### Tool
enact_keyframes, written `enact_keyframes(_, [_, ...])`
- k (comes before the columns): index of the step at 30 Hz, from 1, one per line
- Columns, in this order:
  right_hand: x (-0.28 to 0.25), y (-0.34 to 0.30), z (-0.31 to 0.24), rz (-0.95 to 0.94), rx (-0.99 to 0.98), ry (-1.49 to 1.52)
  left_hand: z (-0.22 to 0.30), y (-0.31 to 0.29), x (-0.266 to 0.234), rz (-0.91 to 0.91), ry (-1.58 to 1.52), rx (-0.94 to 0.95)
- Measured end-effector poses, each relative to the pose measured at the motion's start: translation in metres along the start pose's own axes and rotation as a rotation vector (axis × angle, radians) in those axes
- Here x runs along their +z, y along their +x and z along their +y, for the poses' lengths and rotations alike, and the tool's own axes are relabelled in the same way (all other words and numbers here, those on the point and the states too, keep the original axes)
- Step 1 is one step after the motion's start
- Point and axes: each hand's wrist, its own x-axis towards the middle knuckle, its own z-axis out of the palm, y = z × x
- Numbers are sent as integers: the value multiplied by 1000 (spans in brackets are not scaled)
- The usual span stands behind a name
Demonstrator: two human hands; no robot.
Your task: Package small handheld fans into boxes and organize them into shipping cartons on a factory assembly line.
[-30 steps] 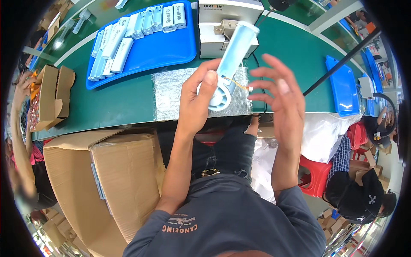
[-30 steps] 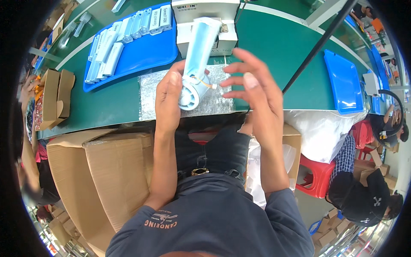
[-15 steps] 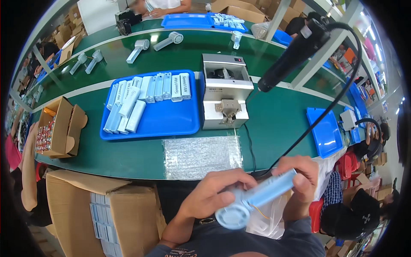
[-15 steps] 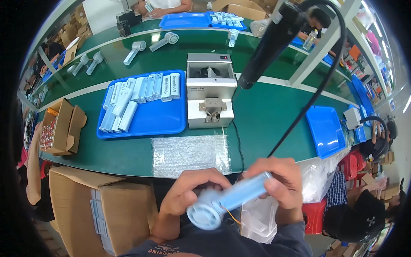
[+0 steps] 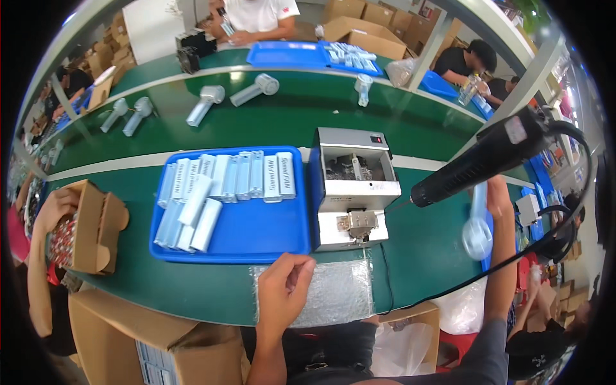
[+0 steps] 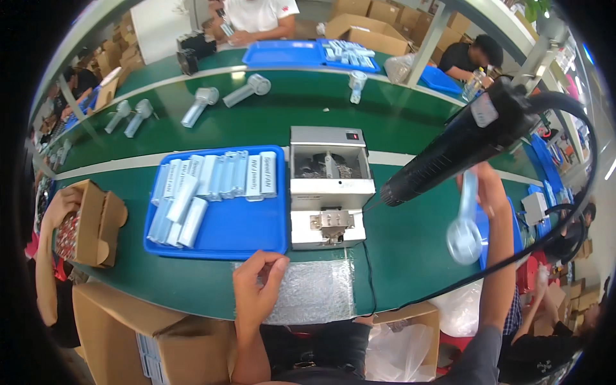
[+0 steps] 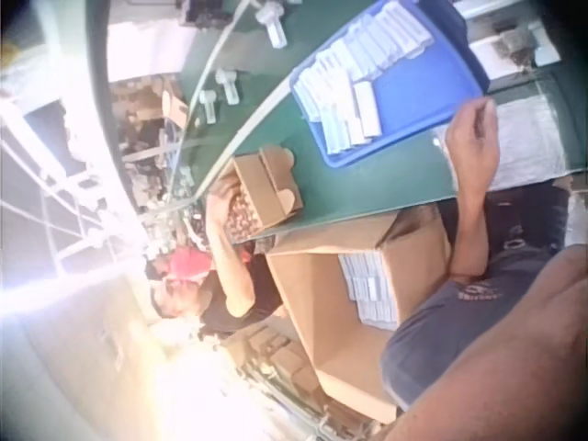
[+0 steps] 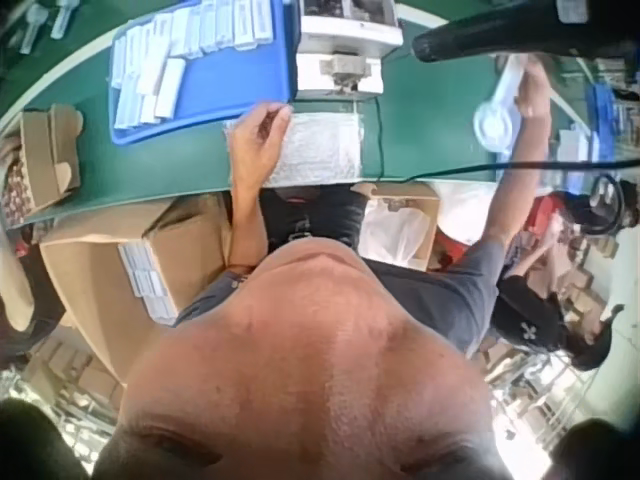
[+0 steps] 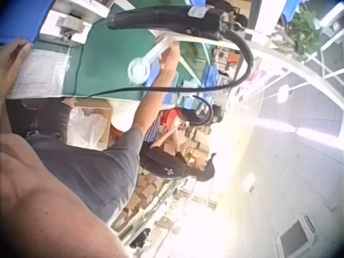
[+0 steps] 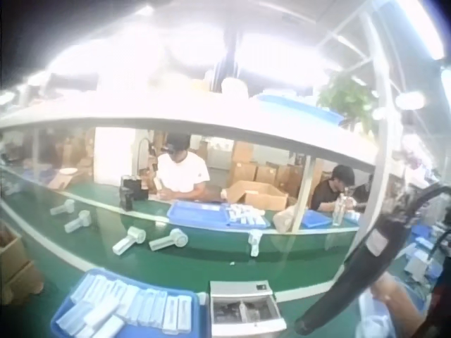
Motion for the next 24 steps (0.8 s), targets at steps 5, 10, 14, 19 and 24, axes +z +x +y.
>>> enact_keyframes(5, [-15,173,32,-260,103,198,8,11,1,-68,137,67])
enact_keyframes(10, [41,304,105,43,109,209,11,16,-6,-123,213,88])
enact_keyframes(14, [25,352,140,330,48,364,16,15,-11,-191,128,82])
enact_keyframes(19, [42,334,157,231,78,510,18,5,-8,-117,225,37])
enact_keyframes(24, [-41,275,164,-137,-24,129,13,8,-6,-29,101,81])
